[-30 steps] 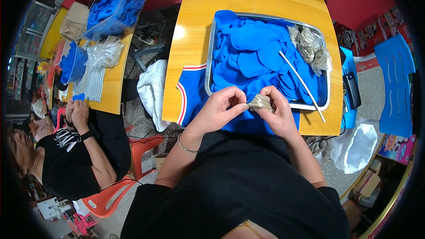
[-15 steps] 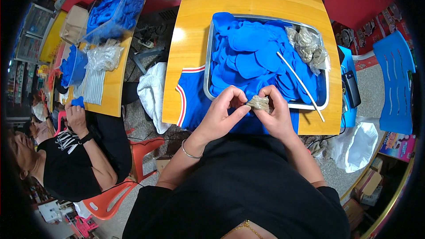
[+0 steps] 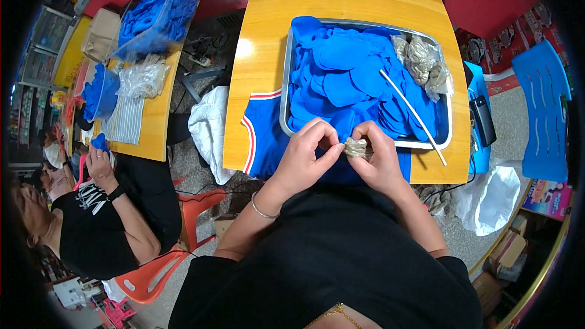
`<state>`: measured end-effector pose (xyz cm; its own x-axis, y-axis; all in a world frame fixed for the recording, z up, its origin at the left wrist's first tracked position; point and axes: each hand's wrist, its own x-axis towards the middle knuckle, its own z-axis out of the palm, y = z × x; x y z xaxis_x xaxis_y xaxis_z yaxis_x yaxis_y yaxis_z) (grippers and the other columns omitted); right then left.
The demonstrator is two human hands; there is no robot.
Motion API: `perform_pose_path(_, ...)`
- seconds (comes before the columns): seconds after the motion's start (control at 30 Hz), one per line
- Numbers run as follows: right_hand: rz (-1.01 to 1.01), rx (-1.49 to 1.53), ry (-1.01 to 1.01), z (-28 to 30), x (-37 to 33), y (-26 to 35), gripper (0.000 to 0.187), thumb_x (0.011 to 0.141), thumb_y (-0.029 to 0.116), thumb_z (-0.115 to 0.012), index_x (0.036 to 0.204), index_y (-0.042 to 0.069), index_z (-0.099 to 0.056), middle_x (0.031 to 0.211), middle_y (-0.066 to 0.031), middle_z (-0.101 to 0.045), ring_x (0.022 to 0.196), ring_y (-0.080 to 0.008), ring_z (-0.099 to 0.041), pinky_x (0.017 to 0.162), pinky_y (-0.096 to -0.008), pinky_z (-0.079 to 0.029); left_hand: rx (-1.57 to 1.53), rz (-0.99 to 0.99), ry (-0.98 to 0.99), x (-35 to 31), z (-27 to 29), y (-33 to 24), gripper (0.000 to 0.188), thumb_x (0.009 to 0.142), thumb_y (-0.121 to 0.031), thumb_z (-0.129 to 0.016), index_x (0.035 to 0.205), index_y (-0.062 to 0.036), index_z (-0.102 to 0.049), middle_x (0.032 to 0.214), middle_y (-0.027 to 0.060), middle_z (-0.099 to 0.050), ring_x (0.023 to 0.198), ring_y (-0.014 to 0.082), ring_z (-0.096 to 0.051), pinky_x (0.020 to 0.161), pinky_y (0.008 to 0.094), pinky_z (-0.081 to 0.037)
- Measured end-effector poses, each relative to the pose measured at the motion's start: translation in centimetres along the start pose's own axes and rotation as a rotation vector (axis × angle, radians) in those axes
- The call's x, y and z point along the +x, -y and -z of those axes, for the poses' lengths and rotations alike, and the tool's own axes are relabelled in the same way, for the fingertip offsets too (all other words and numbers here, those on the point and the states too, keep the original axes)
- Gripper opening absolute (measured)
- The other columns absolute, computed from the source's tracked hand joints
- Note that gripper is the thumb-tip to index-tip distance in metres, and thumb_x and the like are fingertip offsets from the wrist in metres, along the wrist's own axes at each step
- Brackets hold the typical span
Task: Assembling and organizing blue fabric pieces for small jerseys at a workshop table.
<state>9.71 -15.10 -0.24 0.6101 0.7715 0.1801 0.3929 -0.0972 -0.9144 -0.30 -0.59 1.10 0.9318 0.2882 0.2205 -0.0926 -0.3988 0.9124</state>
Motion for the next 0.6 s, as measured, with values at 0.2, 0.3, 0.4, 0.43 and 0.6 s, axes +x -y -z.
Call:
perform_pose_path(0.2,-0.053,0.206,0.063,0.4,0.0,0.4,0.020,0.077,0.009,-0.065,0.089,0.001,-0.050,0.077,-0.0073,-0.056,0.066,-0.0131,-0.054,0.058,-0.0259,-0.042,0.092,-0.015,-0.085,-0.2,-0.4,-0.7,0.011,0.079,-0.001,-0.061,0.080,0.0012,-0.050,0.075,0.0089,-0.052,0.063,0.0168,-0.056,0.056,0.0272,-0.045)
perform_pose_path(0.3,-0.115,0.273,0.024,0.0,-0.2,0.4,0.020,0.079,0.012,-0.065,0.088,0.001,-0.051,0.076,-0.0068,-0.058,0.066,-0.0117,-0.054,0.059,-0.0255,-0.042,0.025,0.006,-0.080,-0.2,-0.4,-0.8,0.010,0.079,0.000,-0.061,0.081,0.0012,-0.051,0.076,0.0090,-0.052,0.063,0.0169,-0.056,0.057,0.0262,-0.045)
perform_pose_path(0.4,-0.070,0.113,-0.032,-0.4,-0.1,0.5,0.016,0.079,0.009,-0.064,0.086,0.001,-0.052,0.072,-0.0084,-0.057,0.064,-0.0143,-0.055,0.056,-0.0272,-0.042,-0.007,0.003,-0.088,-0.1,-0.3,-1.2,0.009,0.079,0.001,-0.061,0.081,0.0013,-0.052,0.076,0.0089,-0.053,0.063,0.0172,-0.056,0.057,0.0261,-0.045)
perform_pose_path(0.43,-0.069,0.113,-0.032,-0.5,-0.1,0.5,0.016,0.079,0.009,-0.064,0.086,0.001,-0.052,0.072,-0.0084,-0.057,0.064,-0.0143,-0.055,0.056,-0.0272,-0.042,-0.009,-0.001,-0.086,-0.1,-0.2,-1.3,0.010,0.079,0.001,-0.061,0.081,0.0013,-0.052,0.077,0.0088,-0.053,0.065,0.0176,-0.056,0.057,0.0264,-0.044)
perform_pose_path(0.6,-0.062,0.082,-0.096,-0.7,0.1,0.6,0.014,0.075,0.004,-0.059,0.085,0.002,-0.049,0.067,-0.0055,-0.051,0.059,-0.0123,-0.050,0.053,-0.0265,-0.038,0.093,-0.138,-0.058,0.0,-0.3,-0.6,0.012,0.075,0.000,-0.063,0.080,0.0001,-0.052,0.077,0.0093,-0.053,0.071,0.0233,-0.054,0.063,0.0314,-0.043)
